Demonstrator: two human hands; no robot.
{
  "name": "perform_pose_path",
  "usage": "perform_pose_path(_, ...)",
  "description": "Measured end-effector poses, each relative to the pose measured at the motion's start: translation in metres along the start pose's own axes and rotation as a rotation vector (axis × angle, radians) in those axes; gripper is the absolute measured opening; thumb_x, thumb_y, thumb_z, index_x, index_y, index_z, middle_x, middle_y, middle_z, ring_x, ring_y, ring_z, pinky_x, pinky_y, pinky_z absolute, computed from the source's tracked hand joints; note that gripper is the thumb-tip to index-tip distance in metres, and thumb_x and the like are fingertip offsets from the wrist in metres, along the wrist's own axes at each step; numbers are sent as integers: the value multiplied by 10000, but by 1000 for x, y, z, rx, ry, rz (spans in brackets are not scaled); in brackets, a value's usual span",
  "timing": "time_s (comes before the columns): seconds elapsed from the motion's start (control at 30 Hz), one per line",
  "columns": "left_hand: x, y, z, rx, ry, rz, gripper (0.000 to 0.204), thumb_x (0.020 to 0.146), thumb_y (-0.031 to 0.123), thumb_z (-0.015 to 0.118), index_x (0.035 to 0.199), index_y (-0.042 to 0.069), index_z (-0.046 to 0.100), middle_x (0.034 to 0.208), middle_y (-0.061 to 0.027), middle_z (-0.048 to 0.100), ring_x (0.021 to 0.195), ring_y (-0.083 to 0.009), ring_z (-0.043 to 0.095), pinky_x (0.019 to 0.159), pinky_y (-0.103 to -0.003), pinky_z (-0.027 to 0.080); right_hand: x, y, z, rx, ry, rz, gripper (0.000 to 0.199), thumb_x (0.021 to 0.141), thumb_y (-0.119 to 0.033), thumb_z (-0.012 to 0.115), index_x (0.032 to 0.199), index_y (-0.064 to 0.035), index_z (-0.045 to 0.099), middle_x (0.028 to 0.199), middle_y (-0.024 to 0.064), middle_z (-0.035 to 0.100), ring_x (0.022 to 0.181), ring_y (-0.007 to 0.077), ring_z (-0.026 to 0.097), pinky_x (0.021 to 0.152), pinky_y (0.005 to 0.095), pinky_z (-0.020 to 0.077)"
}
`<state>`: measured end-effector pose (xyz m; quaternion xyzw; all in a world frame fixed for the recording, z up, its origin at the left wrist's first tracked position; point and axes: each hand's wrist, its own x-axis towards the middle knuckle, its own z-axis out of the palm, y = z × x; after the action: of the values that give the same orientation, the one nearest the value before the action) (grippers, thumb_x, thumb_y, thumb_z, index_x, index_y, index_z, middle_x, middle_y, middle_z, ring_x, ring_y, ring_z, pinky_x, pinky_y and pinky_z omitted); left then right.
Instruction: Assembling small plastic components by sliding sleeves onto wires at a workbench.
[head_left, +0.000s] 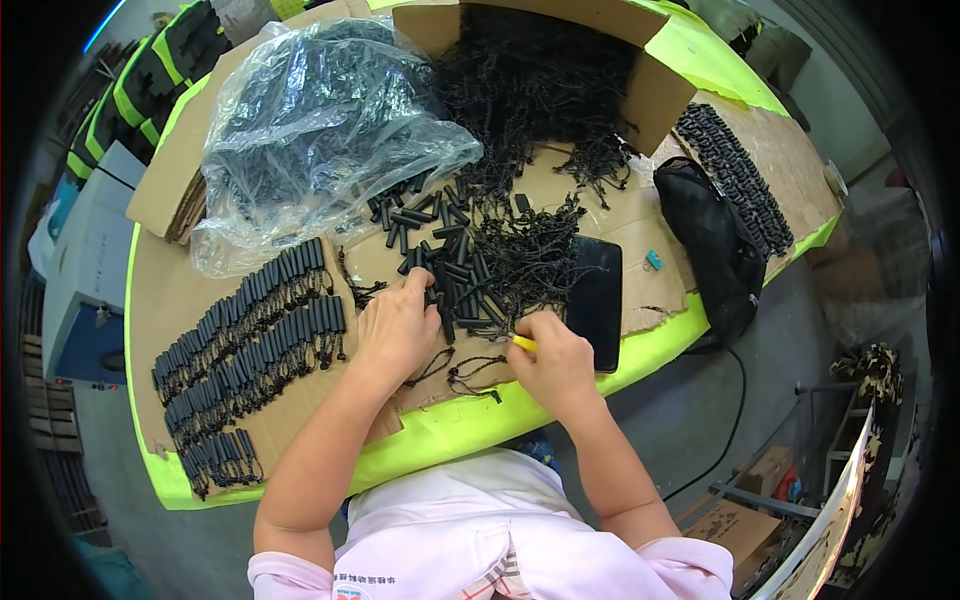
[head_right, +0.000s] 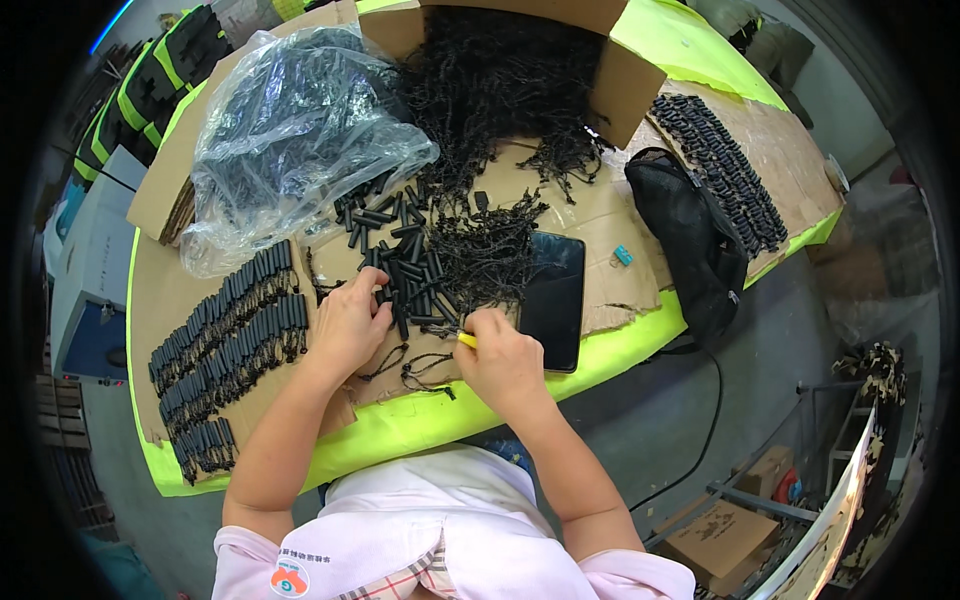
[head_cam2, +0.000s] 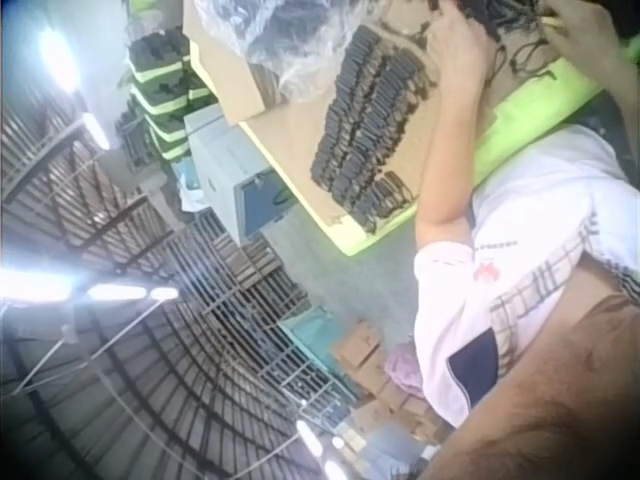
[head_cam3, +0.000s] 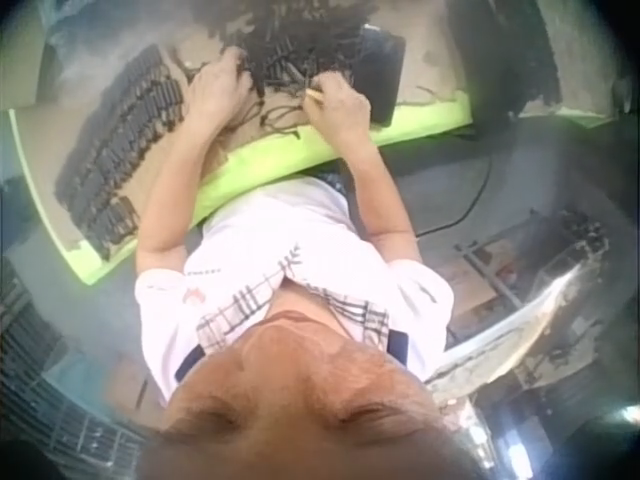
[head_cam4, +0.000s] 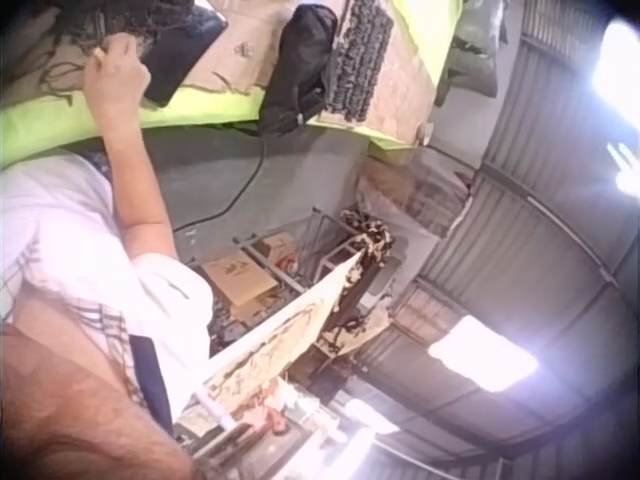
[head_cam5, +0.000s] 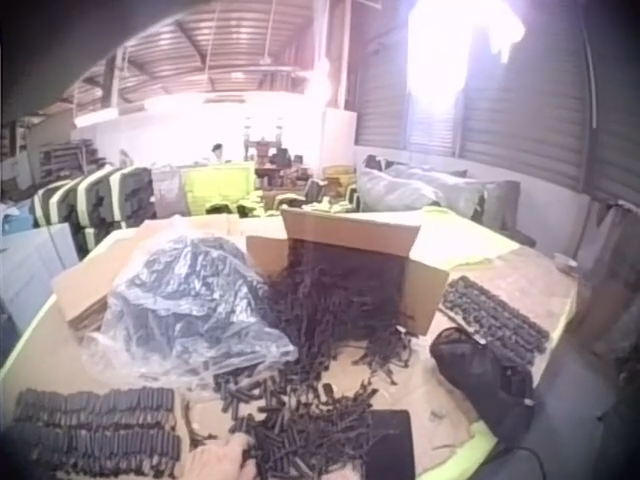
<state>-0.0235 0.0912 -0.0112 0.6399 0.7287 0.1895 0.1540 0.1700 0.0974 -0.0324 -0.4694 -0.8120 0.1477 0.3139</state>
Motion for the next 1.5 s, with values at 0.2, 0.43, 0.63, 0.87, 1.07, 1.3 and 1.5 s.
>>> perform_pose_path(0.2, 4, -3, 5, -55, 5, -51, 331, 703, 80, 604, 1019, 30, 515, 696, -137, 596, 690, -325, 592, 654, -403, 456, 14, -1, -20, 1310, -61, 571, 89, 815, 6, 517, 894, -1, 557, 691, 84, 602, 432, 51, 435, 395, 189, 344)
perform_pose_path(0.43, -6, 3, -5, -94, 116, 30, 310, 715, 71, 587, 1021, 43, 553, 668, -118, 557, 596, -250, 549, 593, -335, 463, 9, -6, -34, 1902, -191, 570, 227, 836, -3, 461, 1032, -1, 574, 845, 152, 641, 375, 26, 292, 364, 166, 259)
perform_pose_path(0.63, -50, 25, -24, -1288, -81, -234, 159, 821, 30, 558, 979, 22, 577, 730, 21, 520, 619, -51, 522, 508, -205, 450, -15, -43, -16, 846, -93, 101, 240, 840, -49, 535, 1068, 24, 552, 813, 75, 672, 429, 68, 472, 425, 194, 385)
perform_pose_path(0.87, -77, 30, -15, -1762, -10, -352, 192, 822, 40, 556, 1009, 11, 523, 788, -41, 564, 598, -92, 543, 543, -238, 493, -23, -51, -6, 392, 204, -268, 210, 722, -6, 670, 903, -27, 564, 662, 78, 621, 491, 177, 570, 439, 252, 423)
perform_pose_path(1.07, -85, 32, -9, -1688, 113, -317, 212, 815, 72, 611, 997, 5, 525, 797, -30, 520, 625, -88, 547, 579, -244, 514, -24, -52, -5, 229, 305, -399, 278, 664, 12, 692, 900, -24, 549, 607, 68, 565, 441, 189, 520, 406, 271, 391)
perform_pose_path(1.3, -86, 31, -4, -1692, 88, -297, 237, 815, 72, 616, 1024, -1, 530, 800, -34, 528, 639, -88, 548, 588, -239, 515, -23, -52, -4, 246, 261, -420, 272, 667, 32, 672, 903, -25, 549, 582, 66, 550, 425, 199, 510, 391, 285, 380)
perform_pose_path(1.5, -86, 34, -1, -1543, 101, -219, 358, 818, 63, 609, 1155, -8, 513, 792, -42, 558, 645, -87, 546, 587, -228, 502, -30, -55, -3, 686, 51, -42, 119, 767, 7, 626, 862, -14, 557, 631, 57, 579, 475, 99, 529, 416, 232, 392)
